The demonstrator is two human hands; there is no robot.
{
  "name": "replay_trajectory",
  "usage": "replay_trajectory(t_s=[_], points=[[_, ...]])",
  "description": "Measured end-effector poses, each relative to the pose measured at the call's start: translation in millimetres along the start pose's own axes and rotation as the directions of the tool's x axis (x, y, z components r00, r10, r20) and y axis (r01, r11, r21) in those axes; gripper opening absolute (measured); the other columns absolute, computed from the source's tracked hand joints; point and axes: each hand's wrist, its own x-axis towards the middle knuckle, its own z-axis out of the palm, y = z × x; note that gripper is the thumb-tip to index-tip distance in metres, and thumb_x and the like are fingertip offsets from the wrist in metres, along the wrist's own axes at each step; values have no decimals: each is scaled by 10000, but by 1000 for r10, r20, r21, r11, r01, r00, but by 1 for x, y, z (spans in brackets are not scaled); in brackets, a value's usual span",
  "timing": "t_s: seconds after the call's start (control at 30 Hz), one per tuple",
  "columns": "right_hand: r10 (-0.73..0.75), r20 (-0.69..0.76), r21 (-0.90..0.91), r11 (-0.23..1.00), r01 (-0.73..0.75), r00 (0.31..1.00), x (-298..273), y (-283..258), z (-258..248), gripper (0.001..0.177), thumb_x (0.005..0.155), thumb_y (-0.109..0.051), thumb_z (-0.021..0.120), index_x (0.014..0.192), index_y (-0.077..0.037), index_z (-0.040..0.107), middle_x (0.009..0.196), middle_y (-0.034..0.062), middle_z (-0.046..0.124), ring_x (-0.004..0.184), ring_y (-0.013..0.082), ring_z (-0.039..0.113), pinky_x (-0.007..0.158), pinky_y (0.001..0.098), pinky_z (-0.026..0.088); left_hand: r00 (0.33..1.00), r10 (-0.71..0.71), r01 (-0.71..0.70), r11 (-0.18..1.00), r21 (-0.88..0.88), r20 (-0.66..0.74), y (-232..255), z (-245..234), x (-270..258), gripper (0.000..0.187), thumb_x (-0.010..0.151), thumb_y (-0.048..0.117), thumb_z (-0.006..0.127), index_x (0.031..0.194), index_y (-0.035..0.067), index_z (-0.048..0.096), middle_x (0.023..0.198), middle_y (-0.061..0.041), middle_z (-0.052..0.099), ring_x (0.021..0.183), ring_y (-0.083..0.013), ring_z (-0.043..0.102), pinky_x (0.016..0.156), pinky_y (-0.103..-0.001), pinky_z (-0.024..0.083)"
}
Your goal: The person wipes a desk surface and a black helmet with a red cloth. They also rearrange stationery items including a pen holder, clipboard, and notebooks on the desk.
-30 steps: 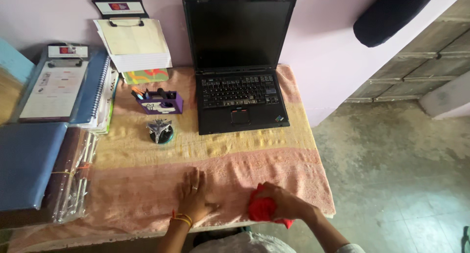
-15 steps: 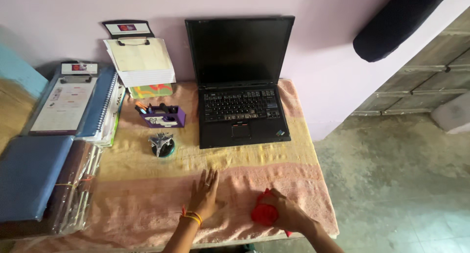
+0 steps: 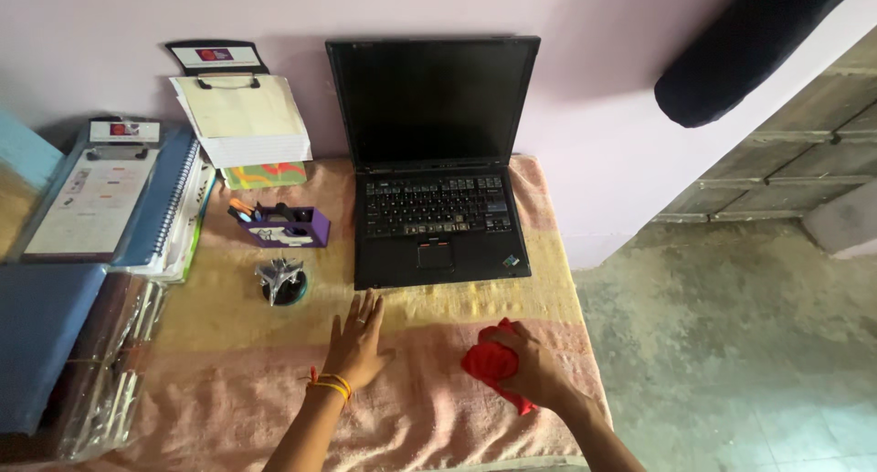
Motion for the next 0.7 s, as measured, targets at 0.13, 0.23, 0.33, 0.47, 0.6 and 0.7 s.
replay_trajectory(t_s=[0.13, 0.23, 0.33, 0.47, 0.6, 0.7], points=[[-128, -39, -186, 975, 119, 991, 9, 12, 16, 898, 544, -143, 997, 1361, -188, 627, 1397, 176, 569, 1308, 421, 518, 1021, 486, 464, 999, -12, 12, 1000, 0, 38, -5, -12, 18, 1048, 849, 409, 773, 1611, 144, 103, 1716, -64, 32, 1579, -279, 51, 1241, -576, 134], [-17, 70, -129, 991, 26, 997, 5, 13, 20, 871, 506, -138, 972, 1315, -228, 659, 1343, 100, 620, 1255, 356, 570, 1015, 448, 511, 1000, 7, -6, 1000, -20, 25, -15, -16, 35, 1024, 855, 448, 761, 1600, 143, 128, 1709, -65, 45, 1577, -280, 59, 1242, -567, 142], [47, 172, -78, 996, -34, 984, 10, 9, 15, 812, 524, -124, 951, 1285, -249, 696, 1279, 64, 645, 1201, 326, 620, 1008, 421, 535, 999, 38, -38, 999, 11, 3, -24, -18, 59, 1012, 861, 463, 750, 1597, 135, 138, 1704, -72, 62, 1574, -285, 74, 1238, -572, 147], [-54, -91, 55, 997, 59, 994, 28, 3, 21, 705, 572, -141, 975, 1219, -213, 703, 1204, 97, 673, 1115, 331, 681, 951, 417, 565, 995, 93, -91, 994, 53, -33, -33, -13, 81, 1003, 866, 433, 737, 1609, 120, 141, 1703, -89, 83, 1565, -301, 115, 1222, -576, 183], [-288, -515, 33, 935, 354, 808, 57, -6, 27, 715, 624, -153, 953, 1248, -150, 604, 1214, 154, 617, 1071, 362, 673, 868, 409, 589, 995, 99, -97, 993, 64, -20, -34, -1, 90, 965, 886, 415, 711, 1608, 119, 142, 1705, -96, 80, 1566, -304, 117, 1206, -583, 212], [38, -493, 15, 999, -35, 869, 66, -19, 14, 701, 605, -60, 887, 1262, -160, 665, 1251, 170, 614, 1101, 399, 666, 896, 450, 579, 997, 76, -79, 990, 114, 27, -34, 8, 87, 947, 900, 434, 689, 1592, 102, 134, 1715, -100, 43, 1570, -308, 76, 1204, -613, 186]])
